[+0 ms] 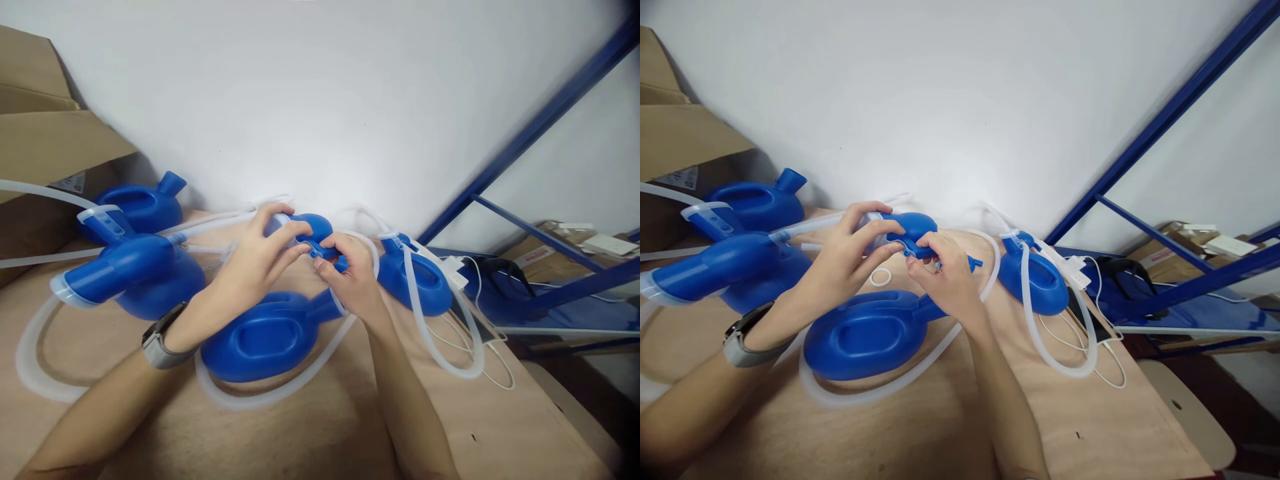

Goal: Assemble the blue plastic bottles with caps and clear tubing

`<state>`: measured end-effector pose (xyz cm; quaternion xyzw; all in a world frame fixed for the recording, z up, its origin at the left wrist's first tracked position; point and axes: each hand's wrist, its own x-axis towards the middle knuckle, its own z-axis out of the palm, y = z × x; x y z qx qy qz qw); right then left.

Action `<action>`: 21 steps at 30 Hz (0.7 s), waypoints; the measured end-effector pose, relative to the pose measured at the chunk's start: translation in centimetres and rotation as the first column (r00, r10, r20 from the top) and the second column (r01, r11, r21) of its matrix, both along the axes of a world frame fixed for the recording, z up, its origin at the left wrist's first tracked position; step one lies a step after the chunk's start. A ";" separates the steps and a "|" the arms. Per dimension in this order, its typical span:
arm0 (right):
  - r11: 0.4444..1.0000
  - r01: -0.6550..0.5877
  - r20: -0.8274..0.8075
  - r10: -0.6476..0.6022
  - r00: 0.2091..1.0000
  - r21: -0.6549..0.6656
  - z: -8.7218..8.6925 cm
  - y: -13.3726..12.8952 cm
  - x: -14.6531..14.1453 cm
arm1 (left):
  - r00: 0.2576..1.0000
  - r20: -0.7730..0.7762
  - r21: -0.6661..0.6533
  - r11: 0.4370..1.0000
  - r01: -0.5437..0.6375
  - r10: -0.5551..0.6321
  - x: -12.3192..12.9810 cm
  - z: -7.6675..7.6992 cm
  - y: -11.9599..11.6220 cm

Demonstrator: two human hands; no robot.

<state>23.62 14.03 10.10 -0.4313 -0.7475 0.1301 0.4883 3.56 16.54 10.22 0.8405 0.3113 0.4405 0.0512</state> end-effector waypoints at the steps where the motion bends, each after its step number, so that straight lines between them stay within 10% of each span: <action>1: 1.000 -0.001 -0.006 0.001 1.000 -0.005 0.0 0.0 0.0 | 1.000 0.007 0.013 1.000 -0.016 0.016 0.2 -0.2 0.0; 13: 0.993 0.072 0.100 -0.081 0.992 0.094 0.4 -0.6 -0.2 | 0.980 0.105 -0.078 0.984 -0.160 0.168 1.8 -2.6 0.8; 21: 0.973 0.229 0.007 -0.229 0.973 -0.015 -1.0 2.0 2.8 | 0.975 -0.154 -0.184 0.974 0.132 -0.161 -1.1 -1.0 2.1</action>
